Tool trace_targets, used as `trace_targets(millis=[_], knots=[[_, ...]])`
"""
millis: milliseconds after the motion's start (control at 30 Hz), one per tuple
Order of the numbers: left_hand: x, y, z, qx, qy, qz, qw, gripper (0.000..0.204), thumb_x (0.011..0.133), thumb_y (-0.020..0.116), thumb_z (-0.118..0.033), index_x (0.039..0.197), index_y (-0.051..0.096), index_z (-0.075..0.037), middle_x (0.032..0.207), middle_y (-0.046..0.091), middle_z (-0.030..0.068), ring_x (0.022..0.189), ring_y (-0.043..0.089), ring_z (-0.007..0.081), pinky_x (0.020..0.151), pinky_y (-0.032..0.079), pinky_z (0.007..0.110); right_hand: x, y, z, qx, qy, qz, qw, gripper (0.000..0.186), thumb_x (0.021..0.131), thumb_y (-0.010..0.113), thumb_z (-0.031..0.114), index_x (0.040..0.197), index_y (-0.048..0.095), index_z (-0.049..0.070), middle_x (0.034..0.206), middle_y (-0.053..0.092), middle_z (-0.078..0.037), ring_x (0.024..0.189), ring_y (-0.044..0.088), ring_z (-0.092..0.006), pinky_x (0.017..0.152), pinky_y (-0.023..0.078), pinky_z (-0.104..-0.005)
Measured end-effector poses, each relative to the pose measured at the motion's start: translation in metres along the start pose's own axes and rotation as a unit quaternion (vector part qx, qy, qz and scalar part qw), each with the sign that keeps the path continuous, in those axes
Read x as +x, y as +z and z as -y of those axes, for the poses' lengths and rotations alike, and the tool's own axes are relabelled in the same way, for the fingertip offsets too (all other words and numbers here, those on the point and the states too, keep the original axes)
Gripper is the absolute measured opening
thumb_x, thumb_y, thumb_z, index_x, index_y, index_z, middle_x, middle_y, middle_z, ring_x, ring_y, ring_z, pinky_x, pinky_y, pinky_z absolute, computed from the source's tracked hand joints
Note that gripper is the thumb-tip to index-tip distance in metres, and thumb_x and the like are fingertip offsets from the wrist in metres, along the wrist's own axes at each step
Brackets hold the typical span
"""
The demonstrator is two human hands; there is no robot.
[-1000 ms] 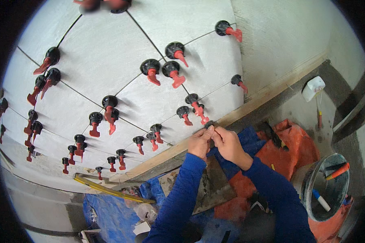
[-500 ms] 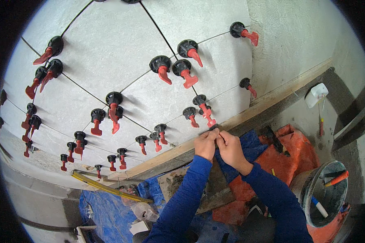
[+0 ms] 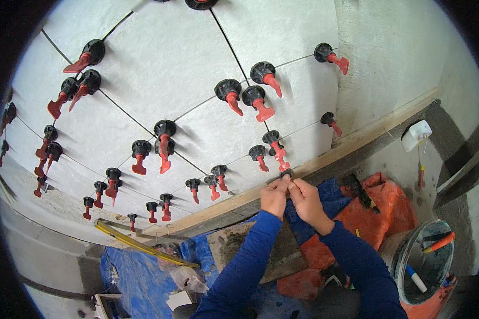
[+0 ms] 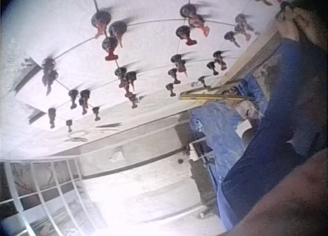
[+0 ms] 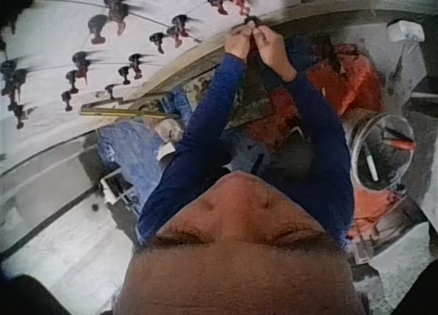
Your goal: The person is installing white tiles on a wall using red tile leveling clips. They repeatedly place and tighten the clips to secure the tiles in place.
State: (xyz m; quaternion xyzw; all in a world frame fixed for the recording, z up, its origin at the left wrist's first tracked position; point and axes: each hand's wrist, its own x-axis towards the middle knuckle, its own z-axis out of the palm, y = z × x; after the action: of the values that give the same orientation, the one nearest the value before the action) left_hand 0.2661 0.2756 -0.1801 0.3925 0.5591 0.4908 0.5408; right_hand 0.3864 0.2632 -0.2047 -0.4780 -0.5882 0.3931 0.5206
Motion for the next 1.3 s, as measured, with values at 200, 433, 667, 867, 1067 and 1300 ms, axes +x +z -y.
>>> trace_targets(millis=[200,433,667,867,1067,1300], knots=[[0.003,-0.015,-0.013,-0.064,-0.122,0.07,0.988,0.03,0.102,0.064,-0.039,0.092,0.069,-0.011,0.066,0.058,-0.0047,0.046,0.036,0.0047,0.042,0.023,0.025,0.0,-0.008,0.003,0.25,0.151,0.084,0.953,0.033,0.109,0.051,0.029,0.093,0.061,0.002,0.066,0.051,0.001,0.052,0.047,-0.0083,0.046,0.036,-0.0266],[-0.004,-0.016,-0.024,-0.111,-0.151,0.098,0.977,0.032,0.099,0.07,-0.042,0.094,0.071,-0.011,0.067,0.062,-0.0048,0.046,0.042,0.0044,0.042,0.024,0.023,0.002,-0.005,0.013,0.444,0.25,0.087,0.856,0.029,0.108,0.051,0.03,0.093,0.059,0.007,0.067,0.048,0.004,0.049,0.042,-0.0076,0.043,0.031,-0.0242],[0.003,-0.011,-0.012,-0.13,-0.163,0.112,0.972,0.032,0.098,0.071,-0.044,0.087,0.067,-0.014,0.067,0.061,-0.0051,0.048,0.043,0.004,0.042,0.024,0.023,-0.001,-0.006,0.011,0.578,0.258,0.116,0.766,0.025,0.109,0.052,0.031,0.097,0.056,0.01,0.069,0.048,0.006,0.052,0.043,-0.0053,0.044,0.035,-0.0207],[0.003,-0.011,-0.013,-0.047,-0.128,0.056,0.989,0.036,0.096,0.073,-0.044,0.08,0.065,-0.013,0.065,0.057,-0.0049,0.046,0.04,0.0042,0.041,0.024,0.024,-0.003,0.001,0.006,0.614,0.287,0.114,0.727,0.025,0.11,0.05,0.031,0.096,0.054,0.01,0.068,0.045,0.007,0.05,0.042,-0.0049,0.044,0.035,-0.0211],[0.002,-0.006,-0.017,-0.046,-0.099,0.051,0.993,0.04,0.095,0.075,-0.045,0.079,0.066,-0.01,0.066,0.058,-0.004,0.046,0.041,0.0056,0.041,0.027,0.025,-0.002,0.001,0.003,0.639,0.27,0.134,0.708,0.024,0.111,0.048,0.03,0.096,0.053,0.012,0.068,0.045,0.008,0.049,0.041,-0.0048,0.044,0.035,-0.0214],[0.002,-0.01,-0.027,0.005,-0.128,0.078,0.989,0.039,0.096,0.073,-0.045,0.087,0.069,-0.007,0.066,0.055,-0.0049,0.047,0.039,0.0049,0.042,0.026,0.024,-0.006,-0.008,0.011,0.578,0.306,0.127,0.746,0.029,0.109,0.051,0.038,0.095,0.055,0.012,0.068,0.047,0.005,0.05,0.043,-0.0075,0.045,0.035,-0.0229]])
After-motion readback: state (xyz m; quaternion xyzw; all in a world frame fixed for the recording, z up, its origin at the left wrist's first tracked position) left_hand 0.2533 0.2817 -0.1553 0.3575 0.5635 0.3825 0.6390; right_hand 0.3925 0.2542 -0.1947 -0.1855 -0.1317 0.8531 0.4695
